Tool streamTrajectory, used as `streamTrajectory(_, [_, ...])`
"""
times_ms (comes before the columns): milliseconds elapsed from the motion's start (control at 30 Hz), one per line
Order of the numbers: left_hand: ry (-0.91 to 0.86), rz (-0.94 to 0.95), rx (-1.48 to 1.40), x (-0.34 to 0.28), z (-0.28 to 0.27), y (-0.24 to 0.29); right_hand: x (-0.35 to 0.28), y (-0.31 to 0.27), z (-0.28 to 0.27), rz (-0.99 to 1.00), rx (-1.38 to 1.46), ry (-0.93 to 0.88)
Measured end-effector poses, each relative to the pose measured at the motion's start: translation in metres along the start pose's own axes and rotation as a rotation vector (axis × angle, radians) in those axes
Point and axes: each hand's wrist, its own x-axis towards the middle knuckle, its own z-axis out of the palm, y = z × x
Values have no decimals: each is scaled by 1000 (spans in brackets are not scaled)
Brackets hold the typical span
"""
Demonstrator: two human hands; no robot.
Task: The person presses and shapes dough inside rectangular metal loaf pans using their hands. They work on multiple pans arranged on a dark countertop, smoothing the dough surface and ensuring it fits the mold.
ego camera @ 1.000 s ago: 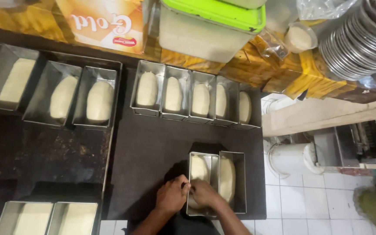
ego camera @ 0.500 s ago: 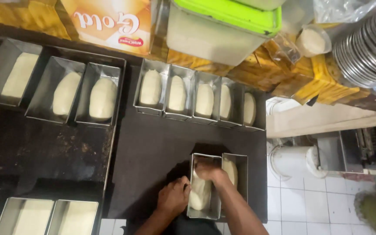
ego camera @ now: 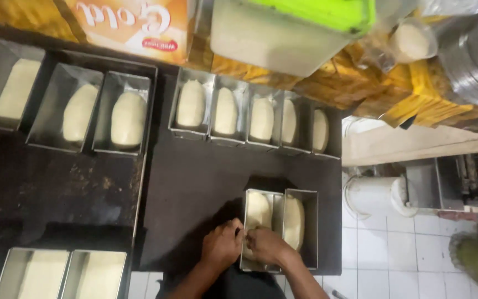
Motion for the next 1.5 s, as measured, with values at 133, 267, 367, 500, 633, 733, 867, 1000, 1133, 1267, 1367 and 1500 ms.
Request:
streamTrajectory(133, [-24, 7, -22, -1, -3, -2, -1, 2, 26, 10, 231, -3])
streamTrajectory(267, [10, 61, -65, 3, -6, -2, 18, 27, 15, -181, 335, 358])
streamTrajectory(367, [4, 118, -36, 12, 11, -14, 70, 40, 5, -265, 337, 279])
streamTrajectory(500, [43, 42, -1, 6, -3, -4, 67, 35, -31, -125, 208, 116])
streamTrajectory(633, [-11, 43, -7, 2, 0, 2, 83, 35, -50, -212, 19, 196])
streamTrajectory(733, [5, 32, -36, 7, -9, 8, 101, 47, -55, -225, 35, 134])
streamTrajectory(867, [14, 32, -32, 3, 1, 6, 82, 33, -72, -184, -203, 23])
streamTrajectory(1000, [-34, -13, -33, 0, -7, 1, 45, 17, -33, 0, -75, -280])
streamTrajectory(1133, [-40, 23, -26, 5, -15, 9, 22, 24, -1, -207, -206, -55])
streamTrajectory(1267, [33, 84, -70, 4, -5, 3, 31, 37, 56, -201, 144, 168])
streamTrajectory(1367, [203, 190, -27, 4, 9, -7, 9, 34, 33, -209, 211, 190])
streamTrajectory(1500, [-42, 78, -28, 6, -8, 7, 60, 43, 25, -237, 255, 502])
